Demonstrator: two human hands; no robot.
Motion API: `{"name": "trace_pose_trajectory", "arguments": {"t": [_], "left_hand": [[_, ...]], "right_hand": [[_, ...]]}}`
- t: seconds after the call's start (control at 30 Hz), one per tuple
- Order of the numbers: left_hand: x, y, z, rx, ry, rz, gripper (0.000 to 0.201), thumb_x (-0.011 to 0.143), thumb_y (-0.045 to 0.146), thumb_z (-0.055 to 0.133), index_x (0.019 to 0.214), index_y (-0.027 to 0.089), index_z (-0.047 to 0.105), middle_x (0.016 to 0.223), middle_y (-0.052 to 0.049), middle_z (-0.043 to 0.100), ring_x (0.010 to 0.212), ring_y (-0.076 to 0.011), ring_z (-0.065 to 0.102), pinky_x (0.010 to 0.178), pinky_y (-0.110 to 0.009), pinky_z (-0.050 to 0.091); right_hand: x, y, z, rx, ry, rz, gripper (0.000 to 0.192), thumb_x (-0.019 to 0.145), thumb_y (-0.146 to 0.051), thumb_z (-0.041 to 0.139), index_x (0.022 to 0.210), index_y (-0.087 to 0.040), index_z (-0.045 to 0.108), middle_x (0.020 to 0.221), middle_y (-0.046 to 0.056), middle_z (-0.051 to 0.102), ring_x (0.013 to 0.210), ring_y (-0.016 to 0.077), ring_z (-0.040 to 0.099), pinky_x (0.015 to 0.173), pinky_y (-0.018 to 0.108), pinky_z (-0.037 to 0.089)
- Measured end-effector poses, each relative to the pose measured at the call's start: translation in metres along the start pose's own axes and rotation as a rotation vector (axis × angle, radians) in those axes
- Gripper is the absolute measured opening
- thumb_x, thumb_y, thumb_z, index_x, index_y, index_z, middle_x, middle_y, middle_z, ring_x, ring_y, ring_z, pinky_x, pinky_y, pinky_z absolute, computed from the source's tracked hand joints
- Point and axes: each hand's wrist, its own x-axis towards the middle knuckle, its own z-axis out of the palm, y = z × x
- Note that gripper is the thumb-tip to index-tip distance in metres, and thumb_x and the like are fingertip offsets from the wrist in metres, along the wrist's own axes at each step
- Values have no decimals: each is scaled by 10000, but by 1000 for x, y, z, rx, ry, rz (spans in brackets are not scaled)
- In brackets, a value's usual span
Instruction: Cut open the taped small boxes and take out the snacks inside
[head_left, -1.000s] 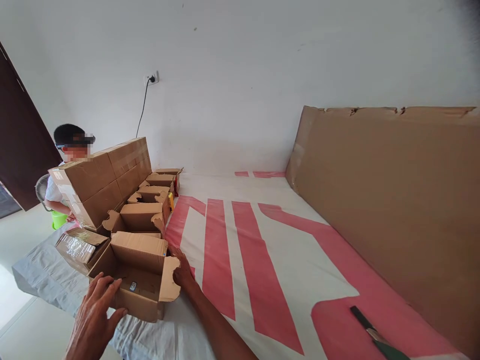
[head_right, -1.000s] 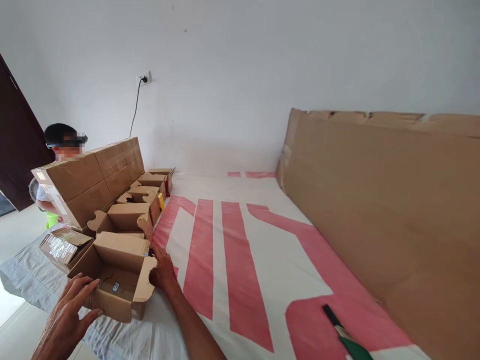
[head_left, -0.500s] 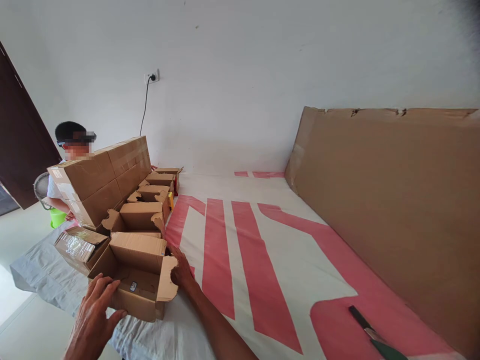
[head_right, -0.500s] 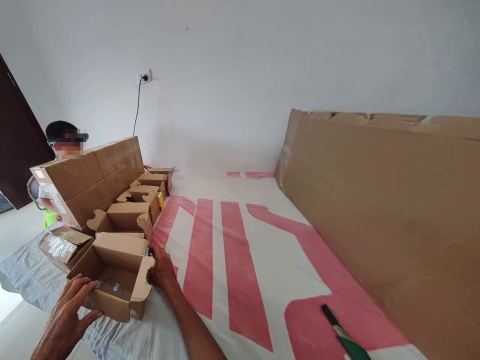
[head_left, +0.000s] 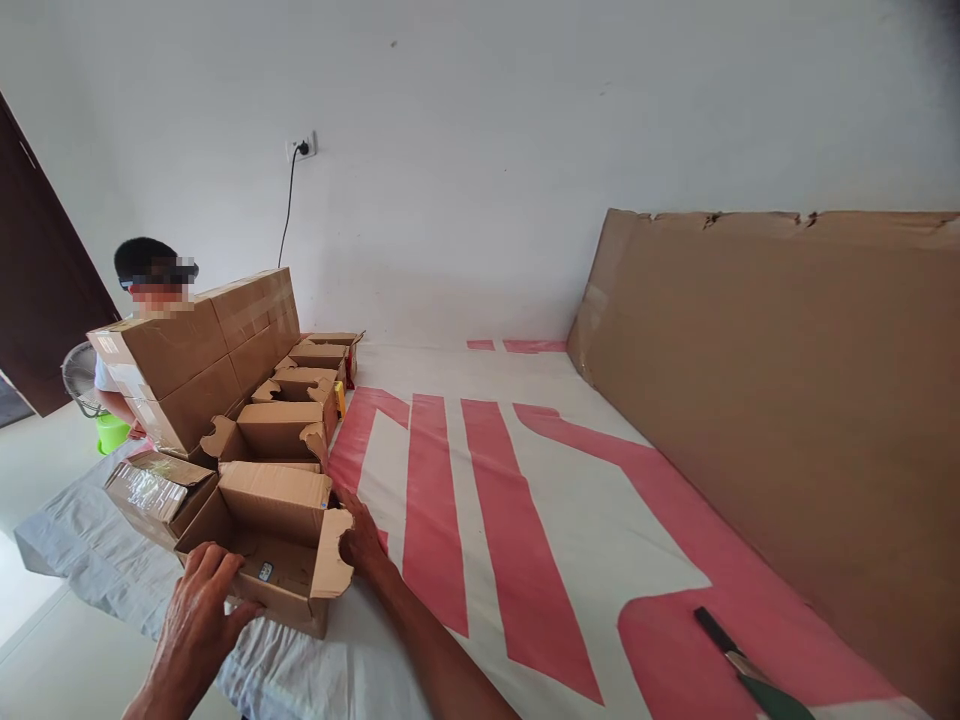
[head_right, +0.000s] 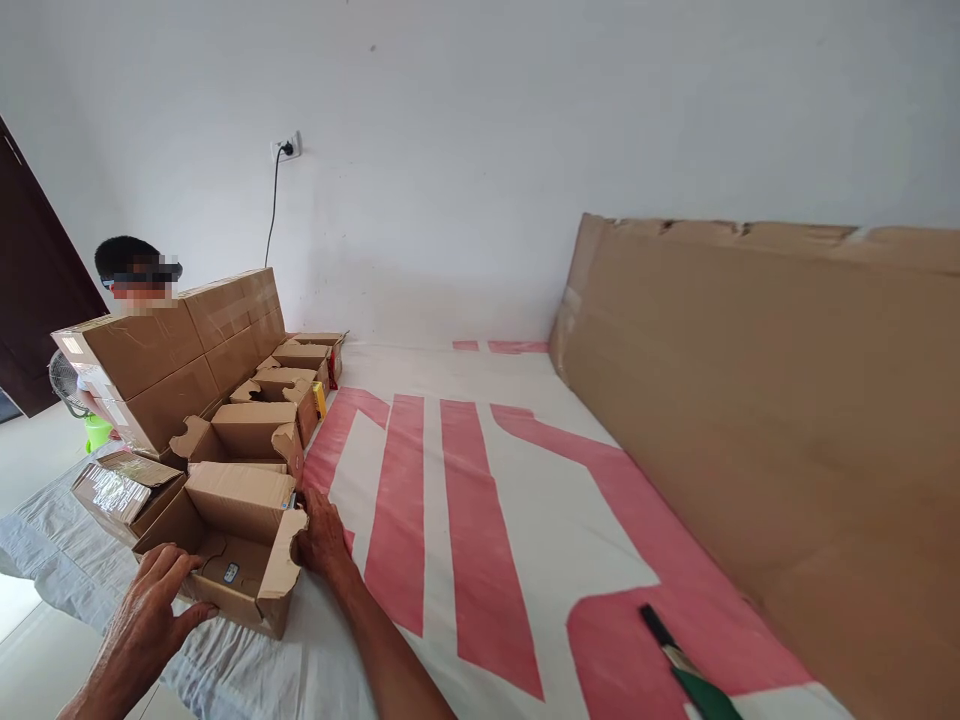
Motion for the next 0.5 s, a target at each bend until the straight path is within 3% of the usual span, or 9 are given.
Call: {"name": "trace_pose_trajectory", "arguments": {"t": [0.23,0.5], "left_hand": [[2,-6,5,3,-22,-1,253,866,379,829,1057,242,736,1062,-81,723,1074,-315,677,831,-403,601],[-2,-4,8,38,-61,-15,368,746,364,934,1013,239,713,1086,-82,706,1118,-338,652,867,-429,599]], "right_hand": [[1,0,-1,10,-22,7,606,642,-79,527,1192,-216,740,1072,72,758,1028,289,673,911,383,548],[-2,5,-1,12,-22,-17,679,570,-70,531,1209,-210,715,1090,86,758,1016,287,657,895,372,538]]}}
